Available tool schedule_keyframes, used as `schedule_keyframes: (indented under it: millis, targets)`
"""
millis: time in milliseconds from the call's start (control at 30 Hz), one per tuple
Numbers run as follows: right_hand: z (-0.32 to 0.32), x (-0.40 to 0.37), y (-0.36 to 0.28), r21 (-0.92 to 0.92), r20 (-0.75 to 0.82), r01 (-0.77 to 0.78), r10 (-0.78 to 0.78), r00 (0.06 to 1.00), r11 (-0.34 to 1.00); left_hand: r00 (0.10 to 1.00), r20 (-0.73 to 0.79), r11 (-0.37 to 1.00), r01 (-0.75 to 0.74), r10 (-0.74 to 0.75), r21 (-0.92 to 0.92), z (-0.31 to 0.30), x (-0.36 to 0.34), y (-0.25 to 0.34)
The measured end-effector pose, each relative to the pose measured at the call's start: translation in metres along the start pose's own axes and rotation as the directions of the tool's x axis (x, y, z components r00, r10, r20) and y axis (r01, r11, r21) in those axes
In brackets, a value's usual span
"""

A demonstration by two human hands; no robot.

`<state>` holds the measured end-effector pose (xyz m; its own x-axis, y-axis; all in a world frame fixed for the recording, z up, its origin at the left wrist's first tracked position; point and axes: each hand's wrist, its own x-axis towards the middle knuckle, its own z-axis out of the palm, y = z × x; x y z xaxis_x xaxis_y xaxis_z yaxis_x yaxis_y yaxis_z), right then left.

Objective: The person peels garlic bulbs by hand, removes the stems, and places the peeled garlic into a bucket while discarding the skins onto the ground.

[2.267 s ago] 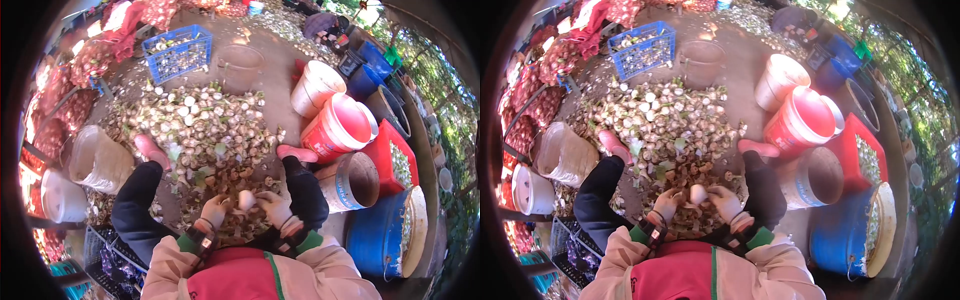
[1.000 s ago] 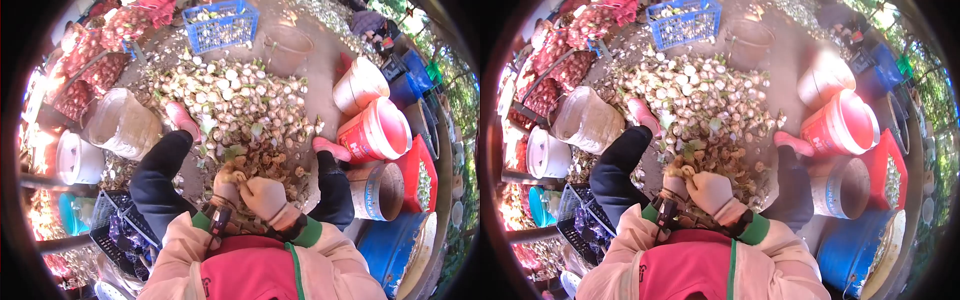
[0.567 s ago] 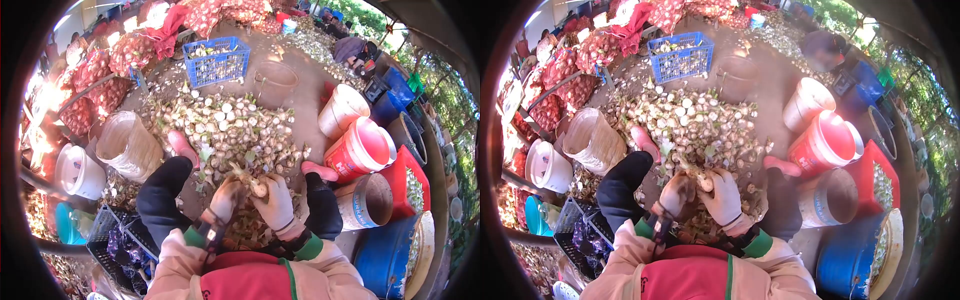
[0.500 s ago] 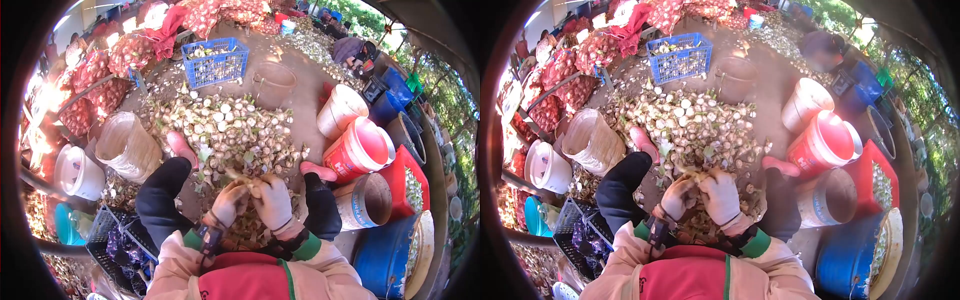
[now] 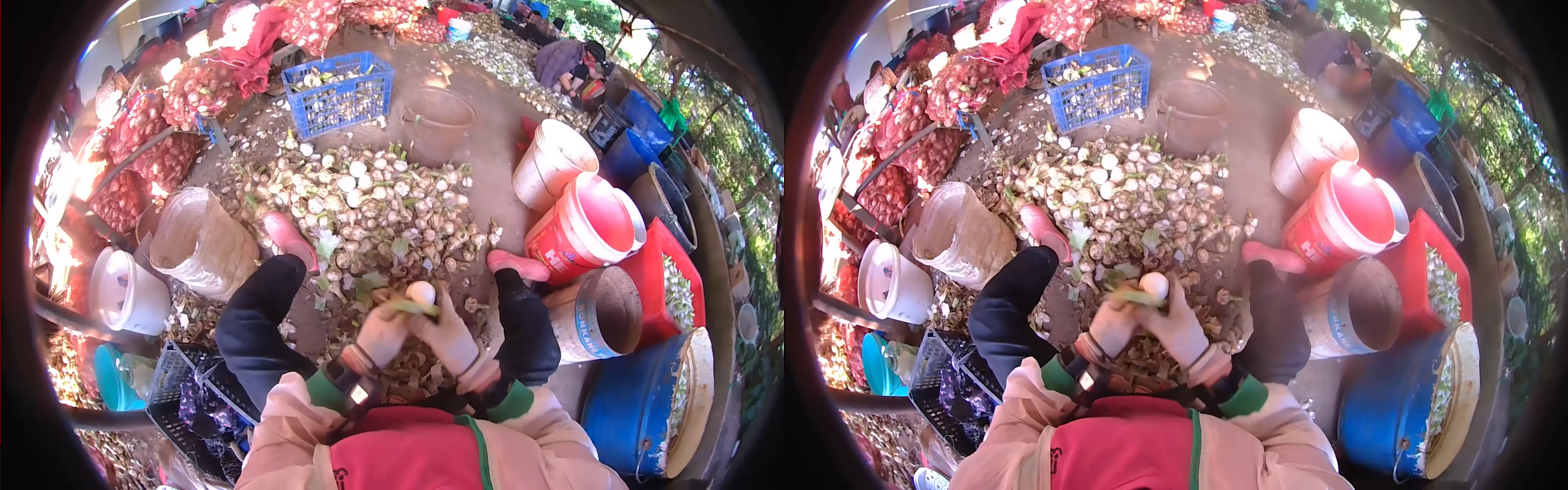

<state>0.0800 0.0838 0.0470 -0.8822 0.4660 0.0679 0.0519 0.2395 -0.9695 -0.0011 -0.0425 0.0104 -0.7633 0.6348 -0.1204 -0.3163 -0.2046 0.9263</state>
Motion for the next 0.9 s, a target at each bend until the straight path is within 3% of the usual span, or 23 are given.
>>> schedule_keyframes:
  millis: [33,67,100,133,167,200,233,267,300,333,367,433,500,533,567,600,633,667,733,767,800,867,900]
  targets:
    - [-0.009,0.009,0.004,0.234,0.104,-0.235,0.216,0.971,0.944,0.969,0.171,0.972,0.147,-0.178,0.181,0.005,-0.009,0.000]
    - [-0.018,0.015,0.007,0.421,0.250,-0.454,0.381,0.890,0.785,0.882,0.303,0.897,0.240,-0.361,0.371,0.012,-0.013,0.002]
    - [-0.020,0.013,0.007,0.353,0.188,-0.255,0.198,0.962,0.900,0.940,0.311,0.899,-0.009,-0.142,0.438,0.004,-0.015,0.000]
    - [-0.019,0.015,0.006,0.668,0.316,-0.490,0.383,0.868,0.560,0.969,0.239,0.998,-0.055,0.059,-0.025,-0.024,0.003,-0.023]
    - [-0.026,0.014,0.009,0.638,0.328,-0.511,0.397,0.857,0.576,0.953,0.157,0.868,-0.158,0.258,-0.471,-0.052,0.021,-0.046]
    - [-0.033,0.012,0.012,0.607,0.338,-0.535,0.418,0.843,0.589,0.989,0.136,0.419,0.100,0.057,-0.903,-0.065,0.019,-0.014]
    - [-0.033,0.011,0.015,0.606,0.339,-0.540,0.425,0.840,0.584,0.995,-0.077,0.708,-0.012,-0.060,-0.706,-0.060,0.021,0.001]
    - [-0.030,0.010,0.019,0.533,0.288,-0.495,0.402,0.869,0.686,0.945,-0.315,0.914,-0.046,-0.091,-0.402,-0.053,0.018,0.012]
    - [-0.027,0.015,0.023,0.448,0.240,-0.431,0.359,0.902,0.783,0.962,-0.215,0.905,0.064,-0.168,-0.420,-0.027,0.006,0.013]
    - [-0.019,0.016,0.033,0.446,0.246,-0.435,0.360,0.900,0.782,0.980,0.134,0.814,0.198,-0.148,-0.546,-0.030,0.004,-0.025]
    - [-0.006,0.014,0.047,0.316,0.127,-0.210,0.178,0.976,0.925,0.977,0.138,0.886,0.205,-0.161,-0.416,-0.008,-0.004,-0.015]
    - [0.003,0.011,0.049,-0.031,-0.074,0.229,-0.230,0.970,0.973,0.972,0.127,0.936,0.224,-0.196,-0.271,0.010,-0.013,-0.008]
    - [-0.013,0.005,0.053,0.006,0.009,-0.187,0.187,0.982,0.982,0.973,-0.050,0.893,0.187,-0.227,-0.410,0.007,-0.004,-0.023]
    - [-0.022,0.004,0.053,0.016,0.105,-0.381,0.377,0.920,0.924,0.970,-0.049,0.887,0.196,-0.238,-0.418,0.002,0.003,-0.039]
    - [-0.026,0.002,0.053,0.012,0.102,-0.396,0.393,0.914,0.918,0.973,-0.133,0.929,0.131,-0.187,-0.346,-0.006,0.010,-0.057]
    - [-0.027,-0.002,0.055,0.223,0.174,-0.475,0.445,0.879,0.851,0.968,-0.211,0.962,0.076,-0.133,-0.261,-0.011,0.011,-0.061]
    - [-0.028,-0.004,0.057,0.416,0.253,-0.535,0.471,0.845,0.736,0.970,-0.156,0.901,0.107,-0.188,-0.421,-0.021,0.019,-0.063]
    - [-0.029,-0.005,0.062,0.415,0.250,-0.543,0.483,0.839,0.730,0.953,-0.194,0.807,0.078,-0.232,-0.585,-0.016,0.026,-0.043]
    - [-0.031,-0.004,0.075,0.449,0.331,-0.578,0.474,0.816,0.681,0.955,-0.218,0.808,0.037,-0.202,-0.588,-0.029,0.035,-0.050]
    - [-0.030,-0.004,0.076,0.446,0.335,-0.588,0.484,0.809,0.675,0.924,-0.269,0.828,0.081,-0.271,-0.555,-0.026,0.037,-0.055]
    - [-0.028,-0.002,0.077,0.465,0.298,-0.574,0.491,0.819,0.674,0.971,-0.151,0.779,0.051,-0.184,-0.625,-0.013,0.033,-0.058]
    - [-0.026,0.001,0.082,0.482,0.261,-0.571,0.513,0.818,0.665,0.938,0.013,0.756,0.287,-0.346,-0.589,0.002,0.024,-0.053]
    - [-0.025,0.001,0.086,0.382,0.228,-0.525,0.473,0.851,0.761,0.933,0.013,0.750,0.297,-0.359,-0.591,0.002,0.027,-0.058]
